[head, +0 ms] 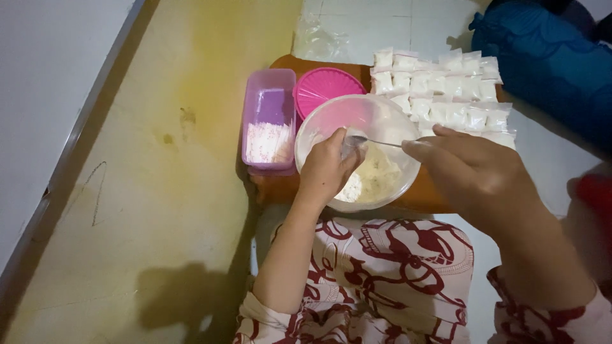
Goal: Filling small plastic bags with white powder using a spoon and organizing them into stacks.
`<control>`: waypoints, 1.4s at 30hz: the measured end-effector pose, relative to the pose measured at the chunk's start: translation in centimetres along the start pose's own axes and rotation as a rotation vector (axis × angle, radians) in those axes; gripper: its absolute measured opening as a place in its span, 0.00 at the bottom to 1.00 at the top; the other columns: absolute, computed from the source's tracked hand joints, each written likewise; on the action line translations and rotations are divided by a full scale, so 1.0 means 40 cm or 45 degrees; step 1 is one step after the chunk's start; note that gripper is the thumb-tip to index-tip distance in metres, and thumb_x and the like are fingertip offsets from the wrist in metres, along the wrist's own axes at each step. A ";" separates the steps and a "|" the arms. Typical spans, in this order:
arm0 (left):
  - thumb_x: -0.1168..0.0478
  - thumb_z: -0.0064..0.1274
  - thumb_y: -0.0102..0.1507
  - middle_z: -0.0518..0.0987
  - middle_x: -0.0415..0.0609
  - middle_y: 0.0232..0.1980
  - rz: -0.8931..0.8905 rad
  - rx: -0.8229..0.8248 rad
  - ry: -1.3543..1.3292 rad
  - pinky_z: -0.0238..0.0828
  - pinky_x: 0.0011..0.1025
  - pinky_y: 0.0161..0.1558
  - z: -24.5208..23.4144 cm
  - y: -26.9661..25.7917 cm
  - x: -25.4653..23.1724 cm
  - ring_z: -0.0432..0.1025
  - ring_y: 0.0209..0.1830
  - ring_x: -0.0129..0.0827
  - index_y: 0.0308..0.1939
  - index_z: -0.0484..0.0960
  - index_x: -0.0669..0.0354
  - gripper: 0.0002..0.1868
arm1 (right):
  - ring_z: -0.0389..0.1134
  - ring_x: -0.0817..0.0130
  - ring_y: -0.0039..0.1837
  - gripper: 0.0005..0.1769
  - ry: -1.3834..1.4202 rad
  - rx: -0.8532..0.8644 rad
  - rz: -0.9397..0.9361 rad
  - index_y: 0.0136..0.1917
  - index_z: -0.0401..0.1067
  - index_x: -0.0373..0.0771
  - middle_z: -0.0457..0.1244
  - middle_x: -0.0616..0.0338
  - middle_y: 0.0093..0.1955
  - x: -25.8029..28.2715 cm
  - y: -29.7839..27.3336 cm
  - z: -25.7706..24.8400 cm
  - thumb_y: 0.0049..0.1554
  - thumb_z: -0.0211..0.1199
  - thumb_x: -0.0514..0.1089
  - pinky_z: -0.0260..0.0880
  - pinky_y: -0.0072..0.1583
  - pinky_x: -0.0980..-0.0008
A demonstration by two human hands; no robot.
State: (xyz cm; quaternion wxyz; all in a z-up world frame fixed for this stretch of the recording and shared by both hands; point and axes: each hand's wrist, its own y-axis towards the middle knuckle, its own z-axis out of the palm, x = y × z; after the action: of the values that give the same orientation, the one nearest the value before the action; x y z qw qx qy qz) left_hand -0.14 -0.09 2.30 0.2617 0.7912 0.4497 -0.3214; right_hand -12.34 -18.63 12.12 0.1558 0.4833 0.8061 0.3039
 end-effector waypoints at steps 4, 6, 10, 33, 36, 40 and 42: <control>0.48 0.53 0.65 0.79 0.50 0.27 -0.030 -0.007 -0.050 0.67 0.35 0.29 0.010 0.000 0.017 0.72 0.23 0.39 0.37 0.73 0.58 0.16 | 0.73 0.55 0.45 0.14 0.008 -0.009 0.057 0.52 0.81 0.28 0.71 0.45 0.42 -0.002 -0.014 -0.024 0.51 0.71 0.29 0.78 0.64 0.49; 0.43 0.47 0.63 0.81 0.72 0.51 0.088 -0.179 -0.178 0.76 0.37 0.45 0.022 -0.003 0.041 0.79 0.46 0.53 0.58 0.73 0.83 0.39 | 0.62 0.70 0.33 0.08 -0.407 -0.035 0.073 0.55 0.85 0.34 0.71 0.54 0.42 -0.032 -0.045 -0.019 0.68 0.75 0.24 0.66 0.38 0.66; 0.57 0.54 0.61 0.81 0.48 0.36 0.206 -0.361 -0.540 0.70 0.28 0.37 0.019 -0.015 0.045 0.73 0.30 0.33 0.46 0.75 0.63 0.14 | 0.66 0.64 0.41 0.07 -0.454 -0.078 0.337 0.51 0.83 0.28 0.78 0.51 0.57 -0.036 -0.025 0.023 0.70 0.80 0.25 0.63 0.48 0.68; 0.50 0.62 0.61 0.77 0.48 0.40 0.078 -0.467 -0.897 0.74 0.38 0.51 0.043 -0.011 0.068 0.73 0.42 0.30 0.49 0.74 0.55 0.20 | 0.75 0.44 0.40 0.06 0.152 0.703 0.868 0.48 0.80 0.35 0.70 0.43 0.36 -0.182 0.051 0.527 0.55 0.68 0.34 0.76 0.36 0.55; 0.50 0.63 0.61 0.78 0.52 0.38 0.105 -0.477 -0.857 0.74 0.38 0.48 0.040 -0.020 0.066 0.74 0.41 0.33 0.46 0.75 0.57 0.19 | 0.75 0.41 0.44 0.10 0.226 0.697 0.881 0.54 0.79 0.30 0.70 0.38 0.40 -0.170 0.059 0.500 0.58 0.63 0.33 0.78 0.40 0.53; 0.50 0.62 0.61 0.78 0.53 0.38 0.090 -0.466 -0.840 0.74 0.39 0.48 0.048 -0.020 0.067 0.75 0.40 0.34 0.47 0.75 0.58 0.20 | 0.75 0.42 0.45 0.11 0.241 0.711 0.874 0.54 0.79 0.31 0.71 0.40 0.41 -0.169 0.061 0.502 0.57 0.66 0.33 0.79 0.41 0.53; 0.52 0.62 0.62 0.77 0.51 0.36 0.144 -0.476 -0.844 0.72 0.38 0.45 0.040 -0.018 0.058 0.73 0.41 0.31 0.44 0.75 0.59 0.18 | 0.75 0.43 0.45 0.09 0.299 0.724 0.888 0.52 0.80 0.32 0.71 0.41 0.40 -0.161 0.066 0.500 0.57 0.65 0.33 0.79 0.41 0.55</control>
State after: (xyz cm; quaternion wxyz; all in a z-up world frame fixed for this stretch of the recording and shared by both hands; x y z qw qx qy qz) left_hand -0.30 0.37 -0.58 0.5502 0.6065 0.3471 -0.4572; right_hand 3.49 -16.54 -1.80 -0.1868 0.7113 0.6590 0.1578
